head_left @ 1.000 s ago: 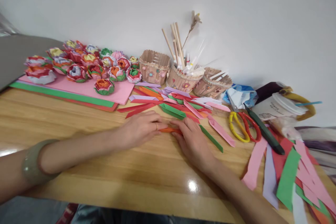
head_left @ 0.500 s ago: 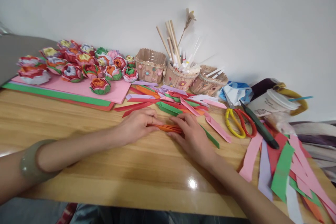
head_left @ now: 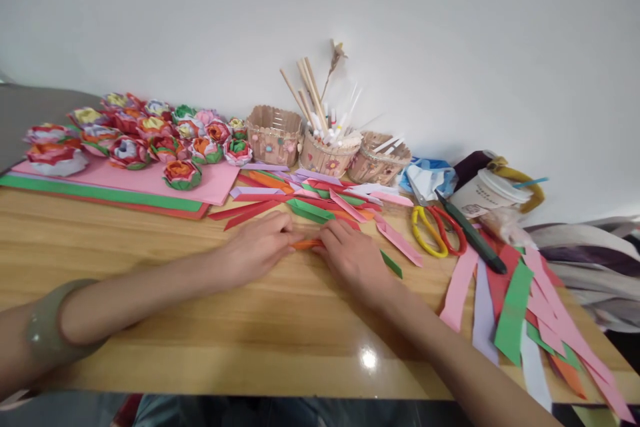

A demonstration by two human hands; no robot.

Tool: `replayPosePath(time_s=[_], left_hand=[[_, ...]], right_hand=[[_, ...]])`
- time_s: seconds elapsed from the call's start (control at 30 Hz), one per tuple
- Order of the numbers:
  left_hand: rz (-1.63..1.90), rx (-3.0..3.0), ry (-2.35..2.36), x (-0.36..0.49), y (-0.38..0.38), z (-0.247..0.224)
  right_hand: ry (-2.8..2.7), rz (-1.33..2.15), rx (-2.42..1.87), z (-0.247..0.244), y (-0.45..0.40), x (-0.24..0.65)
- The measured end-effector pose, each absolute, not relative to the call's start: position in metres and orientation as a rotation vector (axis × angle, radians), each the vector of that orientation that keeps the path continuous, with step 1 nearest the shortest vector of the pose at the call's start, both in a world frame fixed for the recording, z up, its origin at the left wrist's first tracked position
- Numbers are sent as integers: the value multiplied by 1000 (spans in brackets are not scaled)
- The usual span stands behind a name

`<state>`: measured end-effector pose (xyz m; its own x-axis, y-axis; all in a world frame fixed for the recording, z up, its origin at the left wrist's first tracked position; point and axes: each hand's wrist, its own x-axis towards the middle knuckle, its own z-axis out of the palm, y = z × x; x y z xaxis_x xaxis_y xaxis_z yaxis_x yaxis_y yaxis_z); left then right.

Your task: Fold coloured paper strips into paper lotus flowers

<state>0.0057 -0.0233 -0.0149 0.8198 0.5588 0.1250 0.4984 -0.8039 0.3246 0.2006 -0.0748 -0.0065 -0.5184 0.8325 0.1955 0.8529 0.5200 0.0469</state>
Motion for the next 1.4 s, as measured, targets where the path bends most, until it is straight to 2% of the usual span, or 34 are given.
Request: replayPosePath(time_s=[0.13, 0.47, 0.67, 0.97, 1.1, 1.23, 1.4], left_hand=[[177, 2764, 893, 13, -37, -4], [209, 2469, 883, 40, -45, 13], [267, 2533, 913, 52, -49, 10], [267, 2543, 983, 59, -41, 8], [409, 2438, 1083, 57, -30, 3], [511, 2217, 1087, 60, -21, 3], [633, 2020, 1019, 61, -12, 2]], right_hand=[[-2616, -288, -1427, 5, -82, 200], [-2534, -312, -1417, 20, -95, 219], [-2496, -297, -1440, 19, -97, 229], [-2123, -30, -1453, 33, -104, 258], [-1743, -176, -1610, 42, -94, 281], [-1820, -350, -1603, 45, -70, 286], [-1843, -461, -1831, 50, -46, 284]])
